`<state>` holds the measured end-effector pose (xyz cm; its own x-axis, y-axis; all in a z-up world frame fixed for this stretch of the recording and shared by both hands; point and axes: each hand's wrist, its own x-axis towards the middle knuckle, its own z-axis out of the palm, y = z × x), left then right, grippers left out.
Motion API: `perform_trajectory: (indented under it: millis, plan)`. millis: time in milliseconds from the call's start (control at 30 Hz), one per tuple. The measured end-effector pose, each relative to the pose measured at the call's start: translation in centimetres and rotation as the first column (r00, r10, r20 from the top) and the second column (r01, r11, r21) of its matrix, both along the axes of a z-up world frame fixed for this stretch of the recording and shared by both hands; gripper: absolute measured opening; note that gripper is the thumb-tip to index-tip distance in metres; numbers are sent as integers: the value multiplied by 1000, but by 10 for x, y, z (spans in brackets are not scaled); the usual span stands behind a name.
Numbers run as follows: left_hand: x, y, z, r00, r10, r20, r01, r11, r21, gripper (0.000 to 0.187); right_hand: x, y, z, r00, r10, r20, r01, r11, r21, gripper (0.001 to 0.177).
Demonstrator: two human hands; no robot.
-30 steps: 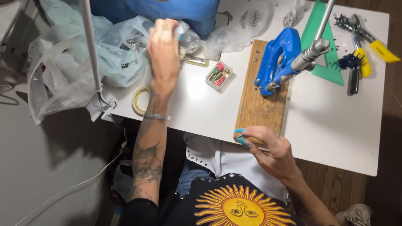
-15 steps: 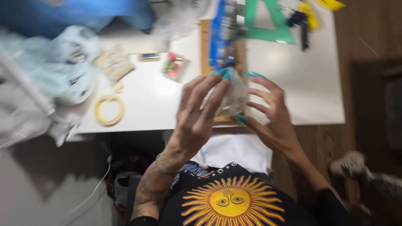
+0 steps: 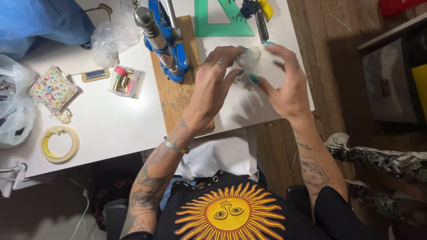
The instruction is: Attaching metal hardware to a white leather garment using a manual press
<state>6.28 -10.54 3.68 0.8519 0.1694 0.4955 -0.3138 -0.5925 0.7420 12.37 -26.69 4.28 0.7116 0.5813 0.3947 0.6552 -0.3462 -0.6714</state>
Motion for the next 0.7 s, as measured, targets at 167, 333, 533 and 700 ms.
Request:
perform_trajectory:
  millis: [167,333,533,700]
  plan:
    - [-4,4,9,999,-37,18,38,996,-77,42,16,0,-15,974,10,-228,22,990,141,12]
    - [-8,-5,-8,992,101,80,-105,994,38,31,27,-2,-22,900,-12,-435,150,946,286,13]
    - [-7,-27,-5,982,103,-156,-108,994,-26,53,24,9,-6,968,-69,-243,141,947,289,10]
    - [6,-18,-38,962,70,-263,-72,997,3,44,36,4,-3,959,-164,230,133,980,146,10]
